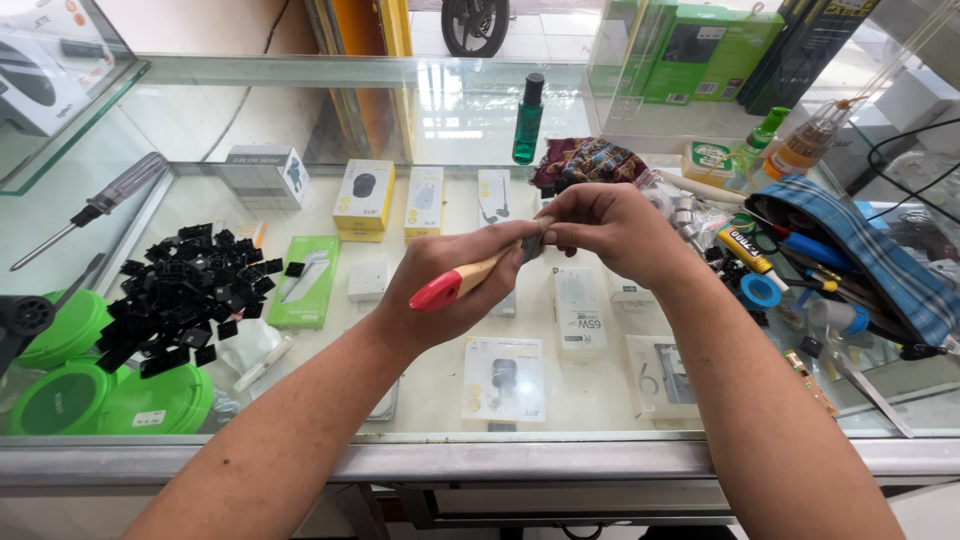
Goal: Cleaning a small electronic component using a brush at a service desk
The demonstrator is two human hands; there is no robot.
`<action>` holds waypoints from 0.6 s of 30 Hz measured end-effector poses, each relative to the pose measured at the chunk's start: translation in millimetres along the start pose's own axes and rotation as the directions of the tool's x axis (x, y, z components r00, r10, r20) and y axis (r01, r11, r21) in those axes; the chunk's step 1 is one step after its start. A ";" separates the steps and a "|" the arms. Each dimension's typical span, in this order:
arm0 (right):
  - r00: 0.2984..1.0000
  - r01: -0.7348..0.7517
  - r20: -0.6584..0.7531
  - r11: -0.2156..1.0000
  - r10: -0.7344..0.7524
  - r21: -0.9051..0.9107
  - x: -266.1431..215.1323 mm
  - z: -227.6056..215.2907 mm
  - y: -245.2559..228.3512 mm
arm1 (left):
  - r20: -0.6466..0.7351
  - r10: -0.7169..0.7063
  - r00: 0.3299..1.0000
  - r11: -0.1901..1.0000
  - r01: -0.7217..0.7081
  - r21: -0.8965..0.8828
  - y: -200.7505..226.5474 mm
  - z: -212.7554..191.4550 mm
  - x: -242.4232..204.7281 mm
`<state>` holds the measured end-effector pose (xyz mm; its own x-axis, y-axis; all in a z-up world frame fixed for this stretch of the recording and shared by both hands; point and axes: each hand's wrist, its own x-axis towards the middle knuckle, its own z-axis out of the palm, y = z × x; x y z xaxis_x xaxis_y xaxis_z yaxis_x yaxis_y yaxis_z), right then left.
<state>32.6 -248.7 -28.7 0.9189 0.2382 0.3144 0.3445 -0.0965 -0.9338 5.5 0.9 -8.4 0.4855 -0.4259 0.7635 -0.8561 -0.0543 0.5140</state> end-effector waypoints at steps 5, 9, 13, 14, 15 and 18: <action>1.000 0.009 0.008 1.000 -0.009 -0.025 -0.2 -7.7 0.4 | -0.028 -0.053 0.998 0.987 0.048 -0.152 -11.8 3.5 -5.3; 1.000 -0.011 0.012 0.999 0.012 -0.032 -1.6 -10.0 -2.4 | 0.020 -0.097 0.995 0.988 0.098 -0.118 -13.7 -1.0 -3.6; 0.999 -0.026 0.040 0.999 0.025 0.019 -0.8 -4.5 0.5 | -0.062 -0.075 0.995 0.992 0.068 -0.111 -14.3 -5.7 -1.1; 0.999 -0.026 0.045 0.999 0.025 0.018 -0.1 -5.2 1.7 | -0.066 -0.076 0.995 0.992 0.069 -0.109 -15.9 -4.1 -1.4; 0.999 -0.017 0.034 0.999 0.016 0.033 -1.4 -6.2 3.3 | -0.045 -0.097 0.994 0.983 0.089 -0.157 -17.4 -1.6 -1.9; 1.000 -0.010 0.027 0.998 0.009 0.064 0.4 -11.9 11.6 | -0.037 -0.104 0.994 0.983 0.097 -0.155 -18.7 -5.4 1.7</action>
<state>39.3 -261.2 -37.4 0.9164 0.2631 0.3015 0.3218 -0.0370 -0.9461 23.2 6.1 -14.6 0.5782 -0.3842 0.7198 -0.7669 0.0450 0.6402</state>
